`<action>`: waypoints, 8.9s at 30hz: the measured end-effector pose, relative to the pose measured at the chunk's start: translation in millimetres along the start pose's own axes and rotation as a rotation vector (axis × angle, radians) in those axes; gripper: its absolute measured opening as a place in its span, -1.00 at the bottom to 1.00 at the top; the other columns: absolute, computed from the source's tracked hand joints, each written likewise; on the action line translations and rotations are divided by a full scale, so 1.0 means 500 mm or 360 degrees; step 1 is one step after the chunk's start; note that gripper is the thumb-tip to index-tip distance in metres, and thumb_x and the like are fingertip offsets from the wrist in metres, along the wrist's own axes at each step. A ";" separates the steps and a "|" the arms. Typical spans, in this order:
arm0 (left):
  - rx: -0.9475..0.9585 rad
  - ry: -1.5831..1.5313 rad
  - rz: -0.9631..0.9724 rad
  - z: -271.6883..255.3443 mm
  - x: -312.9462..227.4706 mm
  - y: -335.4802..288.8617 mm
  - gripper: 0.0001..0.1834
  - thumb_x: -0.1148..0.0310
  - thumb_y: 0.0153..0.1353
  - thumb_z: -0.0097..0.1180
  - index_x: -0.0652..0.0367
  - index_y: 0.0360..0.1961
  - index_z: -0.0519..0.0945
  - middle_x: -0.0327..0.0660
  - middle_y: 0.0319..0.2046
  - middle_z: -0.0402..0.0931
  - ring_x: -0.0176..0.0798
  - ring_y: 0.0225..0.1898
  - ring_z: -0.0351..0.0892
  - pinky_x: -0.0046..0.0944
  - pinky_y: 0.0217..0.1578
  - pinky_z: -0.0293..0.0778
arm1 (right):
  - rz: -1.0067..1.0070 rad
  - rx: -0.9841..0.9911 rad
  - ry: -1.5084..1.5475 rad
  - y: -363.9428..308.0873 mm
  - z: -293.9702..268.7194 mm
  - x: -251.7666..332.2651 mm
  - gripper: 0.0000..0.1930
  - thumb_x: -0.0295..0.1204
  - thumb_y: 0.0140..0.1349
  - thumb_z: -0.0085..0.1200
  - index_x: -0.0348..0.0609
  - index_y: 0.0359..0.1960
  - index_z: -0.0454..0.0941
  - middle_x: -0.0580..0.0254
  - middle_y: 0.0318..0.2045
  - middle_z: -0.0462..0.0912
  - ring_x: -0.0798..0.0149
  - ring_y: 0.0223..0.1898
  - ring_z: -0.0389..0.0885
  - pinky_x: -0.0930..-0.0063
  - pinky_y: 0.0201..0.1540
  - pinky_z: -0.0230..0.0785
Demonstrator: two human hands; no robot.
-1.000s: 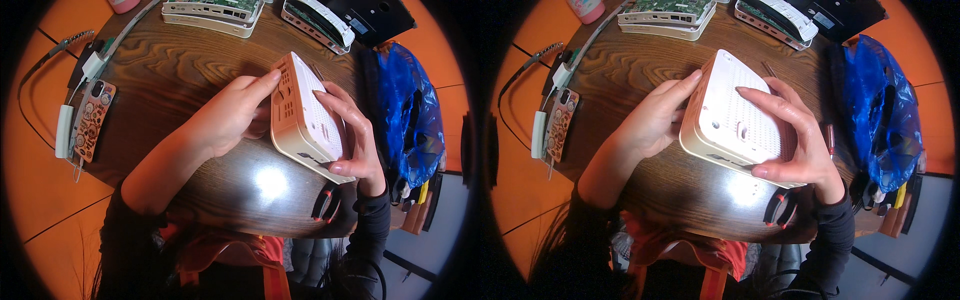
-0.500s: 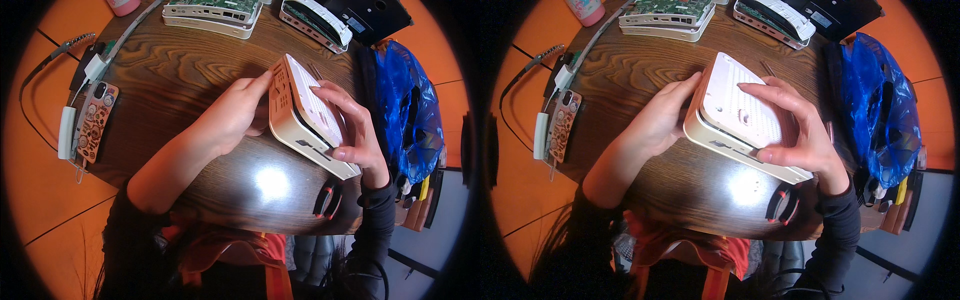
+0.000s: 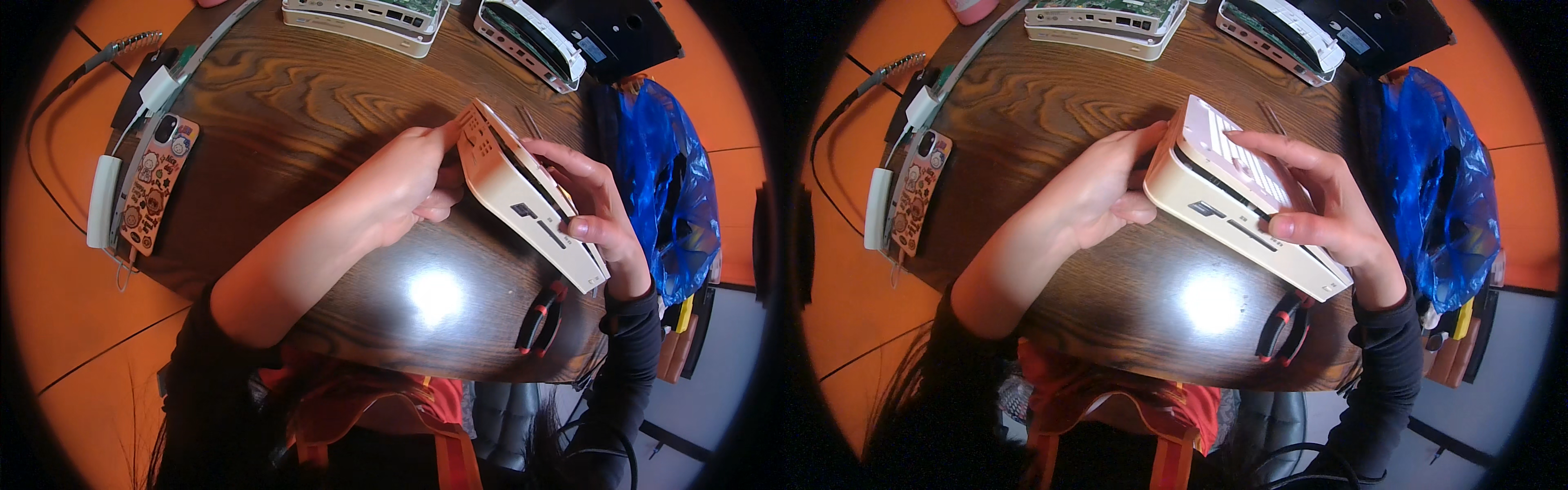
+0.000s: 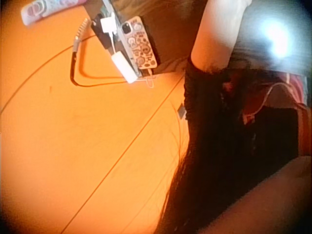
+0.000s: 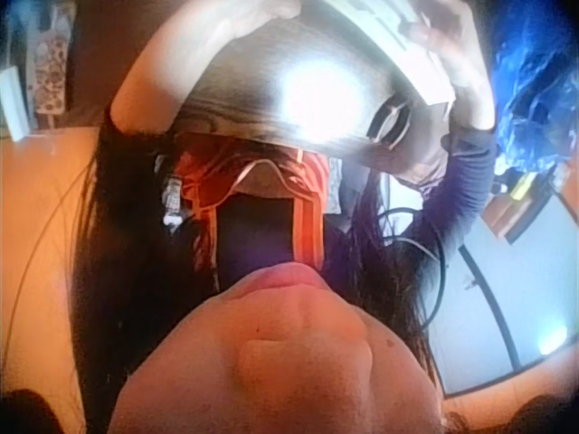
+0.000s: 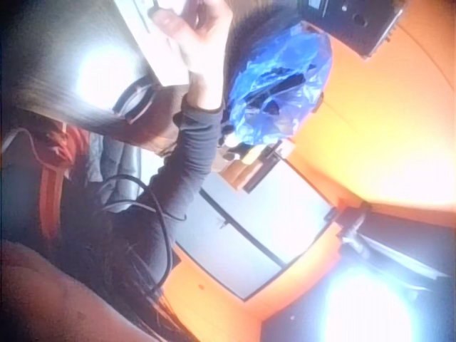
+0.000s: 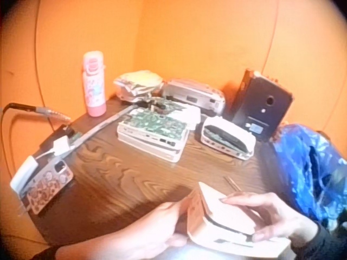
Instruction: The person uses a screwdriver to remove screws from a white electronic device, then separates the casing to expose the internal circuit board. They place the casing and board on the table and continue handling the components.
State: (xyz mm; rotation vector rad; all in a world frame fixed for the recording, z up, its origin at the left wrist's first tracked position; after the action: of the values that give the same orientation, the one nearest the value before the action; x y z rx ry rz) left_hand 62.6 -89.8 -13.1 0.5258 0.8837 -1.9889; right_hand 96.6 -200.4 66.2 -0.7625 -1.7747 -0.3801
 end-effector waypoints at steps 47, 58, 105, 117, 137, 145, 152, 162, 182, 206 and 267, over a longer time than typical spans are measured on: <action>0.0062 0.0756 0.0299 0.070 -0.002 -0.052 -0.55 0.32 0.19 0.15 0.34 0.04 0.38 -0.17 -0.13 0.49 -0.33 -0.08 0.45 -0.37 -0.06 0.34 | 0.0193 0.0030 -0.0331 0.064 0.020 -0.012 -0.38 -0.04 0.14 0.07 -0.20 0.14 0.43 0.05 -0.18 0.63 0.33 -0.19 0.56 0.54 -0.10 0.38; 0.0021 0.0706 0.0329 0.067 0.000 -0.054 -0.43 0.35 0.15 0.19 0.33 0.14 0.28 -0.16 -0.04 0.42 -0.33 -0.01 0.41 -0.35 -0.01 0.33 | 0.0175 0.0062 -0.0427 0.057 0.022 0.004 -0.35 0.02 0.11 0.09 -0.18 0.14 0.43 0.08 -0.28 0.65 0.37 -0.33 0.59 0.60 -0.27 0.40; -0.1603 0.3103 0.1372 -0.196 -0.254 -0.115 -0.85 0.33 0.23 -0.04 0.16 -0.29 0.50 -0.15 -0.27 0.48 -0.01 -0.12 0.41 -0.02 -0.09 0.33 | 0.0157 -0.0119 -0.0059 0.046 0.015 -0.003 -0.41 0.02 0.25 -0.03 -0.32 0.03 0.49 0.23 -0.14 0.59 0.48 -0.15 0.47 0.65 -0.07 0.27; -0.0357 0.2860 0.2429 0.149 -0.130 -0.213 -0.51 0.33 -0.12 0.33 0.17 -0.12 0.47 -0.16 -0.09 0.40 -0.09 0.01 0.36 -0.12 0.05 0.26 | 0.0071 0.0204 -0.0049 0.056 0.043 -0.003 -0.45 -0.03 0.25 0.00 -0.25 0.08 0.48 0.20 -0.06 0.58 0.44 -0.10 0.49 0.61 -0.03 0.31; -0.0555 0.3118 0.1945 0.143 -0.110 -0.249 -0.52 0.61 -0.28 0.29 0.25 -0.22 0.44 -0.06 -0.24 0.43 0.04 -0.13 0.41 -0.09 -0.09 0.35 | 0.0466 -0.1355 -0.1123 -0.411 -0.146 -0.090 -0.82 -0.57 0.13 0.09 -0.20 -0.22 0.62 0.18 -0.42 0.55 0.37 -0.43 0.52 0.57 -0.38 0.34; -0.0599 0.3201 0.1659 0.145 -0.097 -0.304 -0.53 0.65 -0.27 0.24 0.27 -0.22 0.43 -0.06 -0.27 0.41 0.04 -0.19 0.37 -0.10 -0.14 0.31 | 0.0240 -0.1524 -0.1177 -0.419 -0.117 -0.059 -0.81 -0.67 0.07 0.04 -0.17 -0.31 0.62 0.08 -0.43 0.52 0.08 -0.40 0.56 0.36 -0.35 0.39; -0.0715 0.3233 0.1657 0.157 -0.083 -0.343 -0.52 0.64 -0.29 0.28 0.29 -0.22 0.46 -0.04 -0.27 0.42 0.06 -0.19 0.39 -0.09 -0.17 0.34 | 0.0338 -0.1491 -0.1936 -0.320 -0.184 -0.103 -0.63 -0.37 0.01 0.22 -0.19 -0.12 0.52 -0.07 -0.30 0.56 -0.12 -0.22 0.51 0.12 -0.10 0.36; -0.0700 0.3057 0.1585 0.149 -0.073 -0.351 -0.51 0.66 -0.27 0.25 0.31 -0.19 0.45 -0.06 -0.23 0.38 0.06 -0.18 0.39 -0.08 -0.20 0.36 | -0.0442 -0.1593 -0.0835 -0.409 -0.131 0.109 -0.72 -0.58 0.20 0.04 -0.27 -0.04 0.39 0.14 -0.25 0.60 0.34 -0.28 0.59 0.51 -0.24 0.47; -0.0636 0.3101 0.1594 0.172 -0.074 -0.350 -0.48 0.66 -0.30 0.25 0.29 -0.18 0.45 -0.08 -0.22 0.40 0.03 -0.16 0.39 -0.10 -0.16 0.37 | -0.0683 -0.1918 -0.0048 -0.437 -0.012 0.134 -0.53 -0.48 0.02 0.24 -0.17 -0.11 0.21 0.14 -0.38 0.42 0.19 -0.37 0.55 0.18 -0.30 0.58; -0.0627 0.3142 0.1398 0.176 -0.170 -0.297 -0.61 0.54 -0.21 0.30 0.24 -0.34 0.38 -0.09 -0.36 0.35 0.02 -0.25 0.36 -0.13 -0.26 0.31 | -0.0948 -0.1006 -0.0657 -0.178 -0.039 0.229 -0.56 -0.68 0.13 0.09 -0.23 0.04 0.24 0.14 -0.28 0.53 0.38 -0.26 0.59 0.54 -0.20 0.52; -0.0932 0.3076 0.2018 0.232 0.080 -0.355 -0.69 0.27 0.03 0.16 -0.01 -0.14 0.64 -0.38 -0.21 0.51 -0.37 -0.20 0.45 -0.09 -0.07 0.12 | -0.0549 -0.1380 0.0033 -0.141 -0.155 0.076 -0.70 -0.46 0.26 0.06 -0.23 -0.06 0.23 0.03 -0.33 0.61 0.21 -0.25 0.67 0.50 -0.31 0.58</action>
State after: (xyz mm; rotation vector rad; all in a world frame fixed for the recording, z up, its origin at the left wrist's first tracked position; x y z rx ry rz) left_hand -112.5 -133.7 105.3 1.9708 1.4018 0.4178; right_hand 99.5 -287.4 136.1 -1.0227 -1.6955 -1.4383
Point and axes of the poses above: each hand's wrist, its own y-axis towards the middle knuckle, its own z-axis out of the palm, x = y × z, the point moved 10 cm from there along y, towards the middle knuckle
